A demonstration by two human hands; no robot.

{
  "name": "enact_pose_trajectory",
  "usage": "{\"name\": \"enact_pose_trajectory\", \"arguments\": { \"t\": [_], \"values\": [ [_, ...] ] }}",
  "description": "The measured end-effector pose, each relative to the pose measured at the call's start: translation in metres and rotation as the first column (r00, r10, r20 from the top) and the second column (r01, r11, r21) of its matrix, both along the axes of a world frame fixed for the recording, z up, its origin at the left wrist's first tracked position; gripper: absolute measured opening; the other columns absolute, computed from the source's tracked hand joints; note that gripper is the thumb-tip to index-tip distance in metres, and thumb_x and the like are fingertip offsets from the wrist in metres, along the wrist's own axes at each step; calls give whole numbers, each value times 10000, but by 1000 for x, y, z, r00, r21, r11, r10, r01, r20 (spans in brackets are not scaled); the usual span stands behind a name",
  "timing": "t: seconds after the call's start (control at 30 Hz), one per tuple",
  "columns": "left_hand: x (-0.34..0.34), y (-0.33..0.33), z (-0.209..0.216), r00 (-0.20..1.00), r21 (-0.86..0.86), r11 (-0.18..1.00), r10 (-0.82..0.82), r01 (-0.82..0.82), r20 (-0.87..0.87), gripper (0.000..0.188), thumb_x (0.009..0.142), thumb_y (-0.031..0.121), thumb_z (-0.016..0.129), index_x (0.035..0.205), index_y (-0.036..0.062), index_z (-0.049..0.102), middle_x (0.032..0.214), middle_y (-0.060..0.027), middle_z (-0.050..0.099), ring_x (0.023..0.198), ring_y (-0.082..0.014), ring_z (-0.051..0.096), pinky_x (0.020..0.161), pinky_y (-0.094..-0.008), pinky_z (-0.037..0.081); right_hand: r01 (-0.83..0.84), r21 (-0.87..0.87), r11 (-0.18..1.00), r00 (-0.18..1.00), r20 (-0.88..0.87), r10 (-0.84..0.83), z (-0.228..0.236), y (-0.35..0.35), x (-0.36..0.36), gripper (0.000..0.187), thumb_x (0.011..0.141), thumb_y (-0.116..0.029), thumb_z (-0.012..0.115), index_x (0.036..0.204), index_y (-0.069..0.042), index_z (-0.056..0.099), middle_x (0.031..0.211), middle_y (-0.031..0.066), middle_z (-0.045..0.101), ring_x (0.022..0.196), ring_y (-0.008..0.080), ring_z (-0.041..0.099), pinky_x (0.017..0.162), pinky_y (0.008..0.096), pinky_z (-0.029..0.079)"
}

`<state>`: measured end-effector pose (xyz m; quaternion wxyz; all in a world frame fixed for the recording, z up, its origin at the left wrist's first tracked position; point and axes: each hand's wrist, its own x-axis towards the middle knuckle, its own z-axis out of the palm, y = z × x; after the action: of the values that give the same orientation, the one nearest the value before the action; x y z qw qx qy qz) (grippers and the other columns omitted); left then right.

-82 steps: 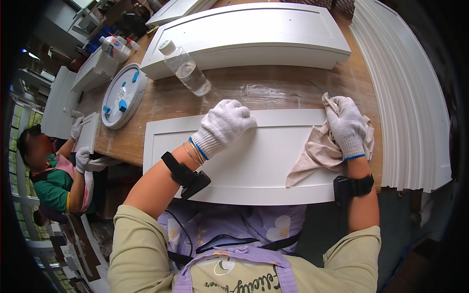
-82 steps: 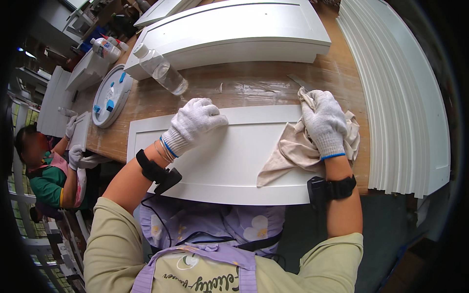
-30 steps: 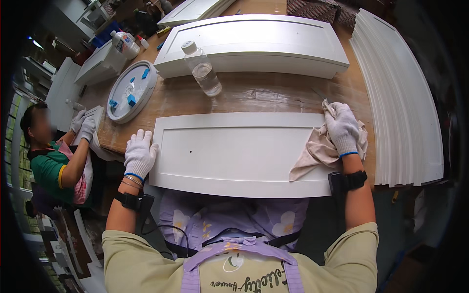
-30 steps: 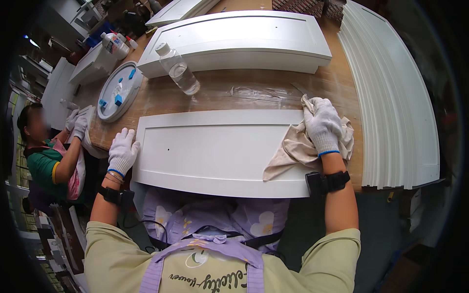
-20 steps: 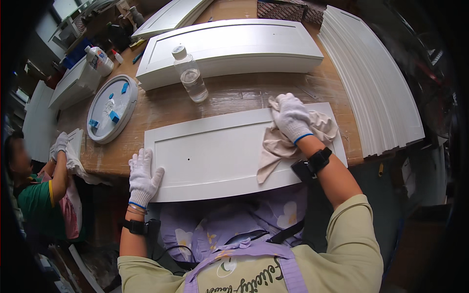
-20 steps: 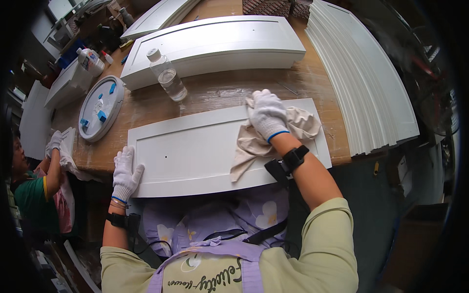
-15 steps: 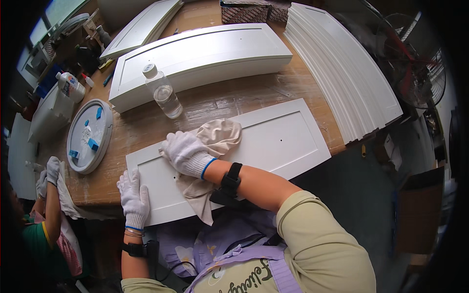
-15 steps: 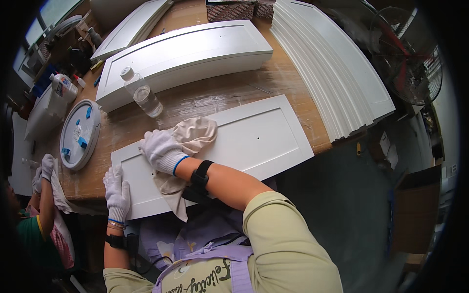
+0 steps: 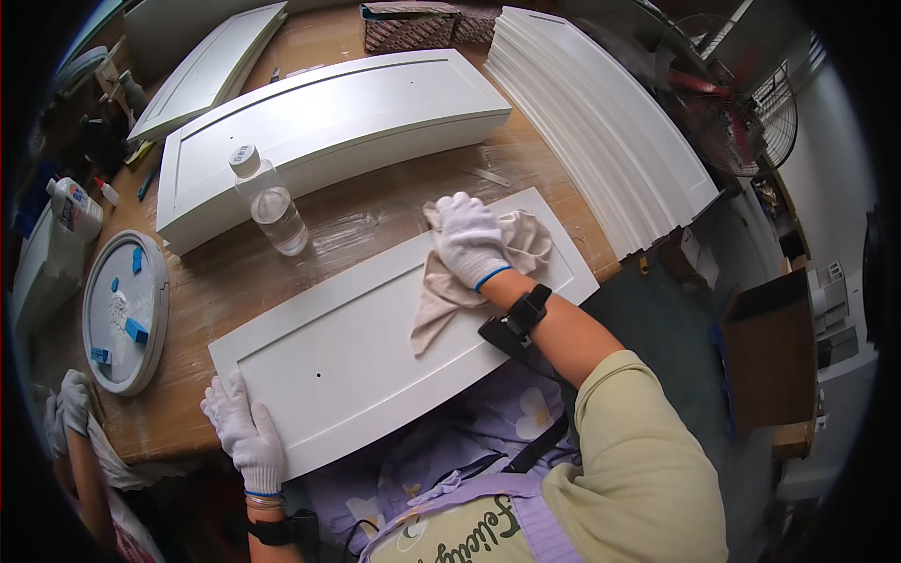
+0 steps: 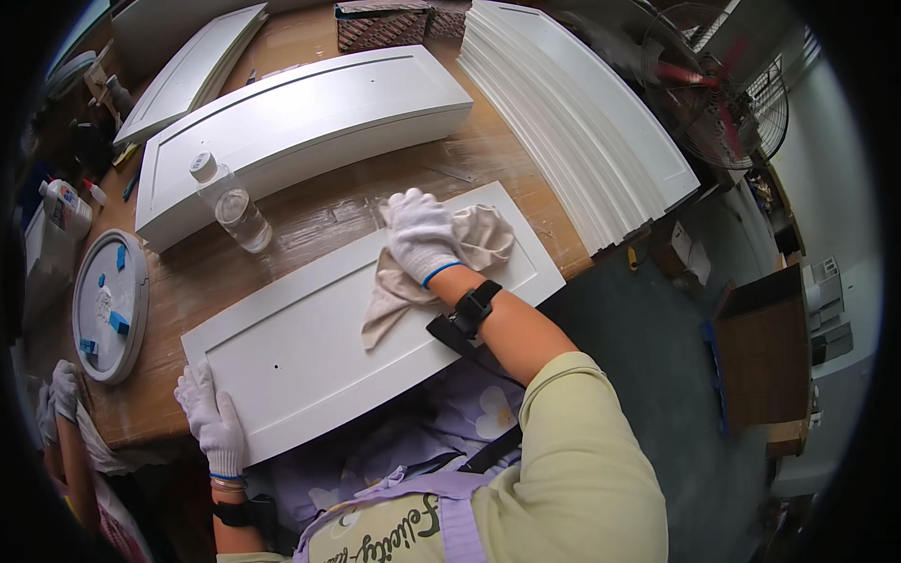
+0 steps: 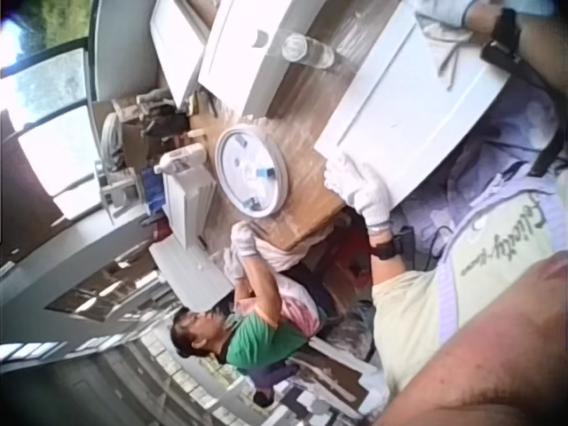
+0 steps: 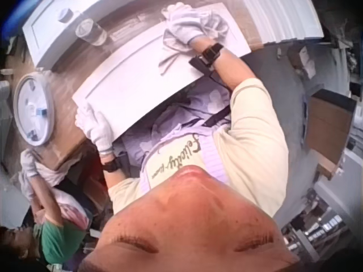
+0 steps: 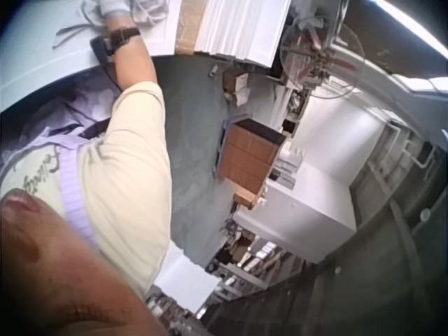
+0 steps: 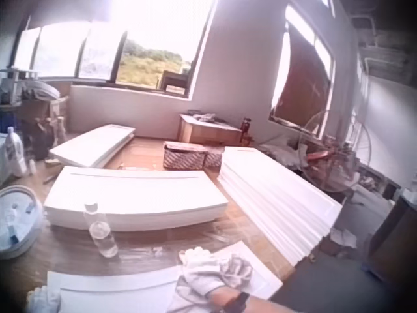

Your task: The person is cleaning and finishing white cabinet door panels by scraping off excess material and wiping them with a cloth and cleaning solution.

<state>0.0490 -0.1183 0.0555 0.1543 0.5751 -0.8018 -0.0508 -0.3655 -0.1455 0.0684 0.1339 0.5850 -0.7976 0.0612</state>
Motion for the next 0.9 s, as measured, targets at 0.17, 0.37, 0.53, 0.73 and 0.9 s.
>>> {"name": "enact_pose_trajectory", "arguments": {
  "t": [0.17,0.37,0.53,0.73,0.9],
  "values": [
    [4,-4,-3,1000,-23,1000,-1,1,16,514,869,137,522,1376,60,480,1447,-268,366,1370,-438,284,1170,-489,125,-395,-6,919,895,224,386,5,6,73,251,891,-317,545,885,-72,601,890,134,603,870,282,621,741,395,519],
    [0,-5,-3,1000,-19,1000,13,-13,7,508,880,149,517,1380,66,478,1437,-264,385,1371,-426,292,1170,-479,129,442,113,890,863,215,-457,6,59,-158,310,872,-341,569,1053,-90,592,1069,184,614,1004,363,608,841,463,494],
    [13,0,-8,998,-56,998,37,-34,52,509,880,149,513,1379,56,476,1433,-265,391,1371,-423,294,1171,-474,125,451,330,829,798,266,-540,22,110,-145,367,850,-345,606,1145,-126,608,1147,162,624,1086,342,599,901,428,492],
    [7,-8,-13,999,-32,999,-32,33,25,505,885,146,511,1379,48,473,1431,-256,403,1371,-412,303,1171,-462,129,444,170,880,843,253,-475,5,47,-173,298,889,-291,560,1131,-130,625,1115,154,638,1040,338,618,860,432,511],
    [12,-6,-15,997,-65,997,43,-38,68,486,912,164,517,1386,68,473,1446,-210,408,1369,-381,323,1167,-448,149,21,118,993,986,164,-40,11,149,-139,288,804,-231,670,1037,-76,603,977,154,596,936,342,595,818,424,484]
  ]
}}
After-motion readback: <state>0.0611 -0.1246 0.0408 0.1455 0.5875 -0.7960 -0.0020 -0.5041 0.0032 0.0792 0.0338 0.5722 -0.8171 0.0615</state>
